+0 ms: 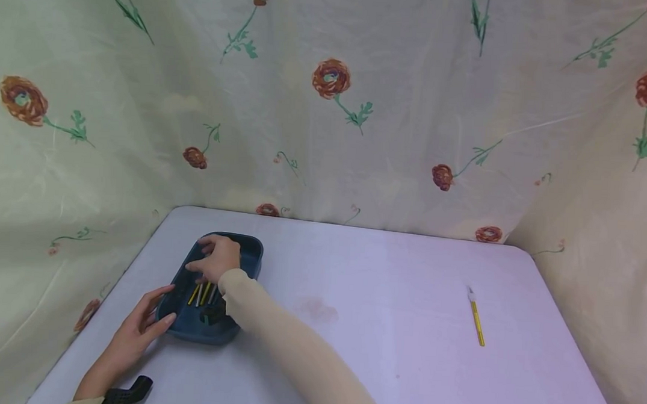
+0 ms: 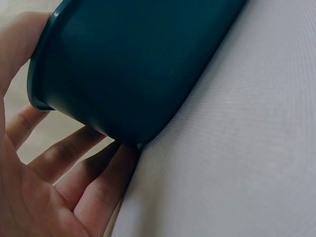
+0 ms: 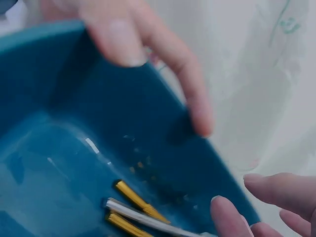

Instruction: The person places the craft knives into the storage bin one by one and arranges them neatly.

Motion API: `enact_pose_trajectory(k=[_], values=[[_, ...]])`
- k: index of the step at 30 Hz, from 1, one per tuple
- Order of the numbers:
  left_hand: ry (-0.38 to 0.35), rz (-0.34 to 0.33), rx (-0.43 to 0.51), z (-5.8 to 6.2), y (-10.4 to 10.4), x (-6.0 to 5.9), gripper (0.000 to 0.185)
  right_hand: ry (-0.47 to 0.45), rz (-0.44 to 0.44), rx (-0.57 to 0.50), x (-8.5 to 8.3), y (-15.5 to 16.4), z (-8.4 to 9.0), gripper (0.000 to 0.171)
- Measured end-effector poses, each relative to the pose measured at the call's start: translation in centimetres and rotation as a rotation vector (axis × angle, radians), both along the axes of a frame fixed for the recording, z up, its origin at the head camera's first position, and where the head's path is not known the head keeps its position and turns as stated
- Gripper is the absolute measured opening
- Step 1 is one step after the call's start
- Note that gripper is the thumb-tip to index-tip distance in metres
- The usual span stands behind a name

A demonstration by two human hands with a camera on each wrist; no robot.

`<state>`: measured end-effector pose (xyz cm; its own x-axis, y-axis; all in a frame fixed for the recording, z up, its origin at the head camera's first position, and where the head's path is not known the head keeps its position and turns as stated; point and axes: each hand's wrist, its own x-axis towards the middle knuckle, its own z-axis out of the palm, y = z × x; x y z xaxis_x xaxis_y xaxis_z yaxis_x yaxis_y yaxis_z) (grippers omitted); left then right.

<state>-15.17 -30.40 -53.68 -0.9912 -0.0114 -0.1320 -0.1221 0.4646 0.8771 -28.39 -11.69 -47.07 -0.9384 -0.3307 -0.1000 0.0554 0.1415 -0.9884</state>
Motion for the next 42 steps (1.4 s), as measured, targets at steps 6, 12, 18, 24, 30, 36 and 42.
enact_pose_trajectory(k=[6,12,18,24,30,36,42], values=[[0.019,-0.005,-0.001,0.0,0.0,0.0,0.077,0.018,0.039,-0.068,0.6,1.7,2.0,0.053],[0.036,-0.002,-0.003,0.1,0.2,0.1,0.077,0.053,0.052,-0.136,0.9,3.6,2.9,0.052],[0.033,0.008,-0.003,0.3,0.3,0.3,0.076,0.098,0.06,-0.155,1.6,6.0,4.0,0.054],[0.022,0.014,0.008,0.4,0.4,0.3,0.076,0.144,0.09,-0.177,3.0,8.2,5.6,0.057],[0.032,0.015,0.008,0.3,0.6,0.3,0.076,0.193,0.106,-0.182,4.3,10.5,7.0,0.063],[0.033,0.023,0.008,0.2,0.7,0.3,0.077,0.249,0.096,-0.135,5.3,12.8,7.9,0.067],[0.021,0.034,0.001,0.2,0.8,0.2,0.079,0.3,0.074,-0.049,6.1,15.5,8.5,0.071]])
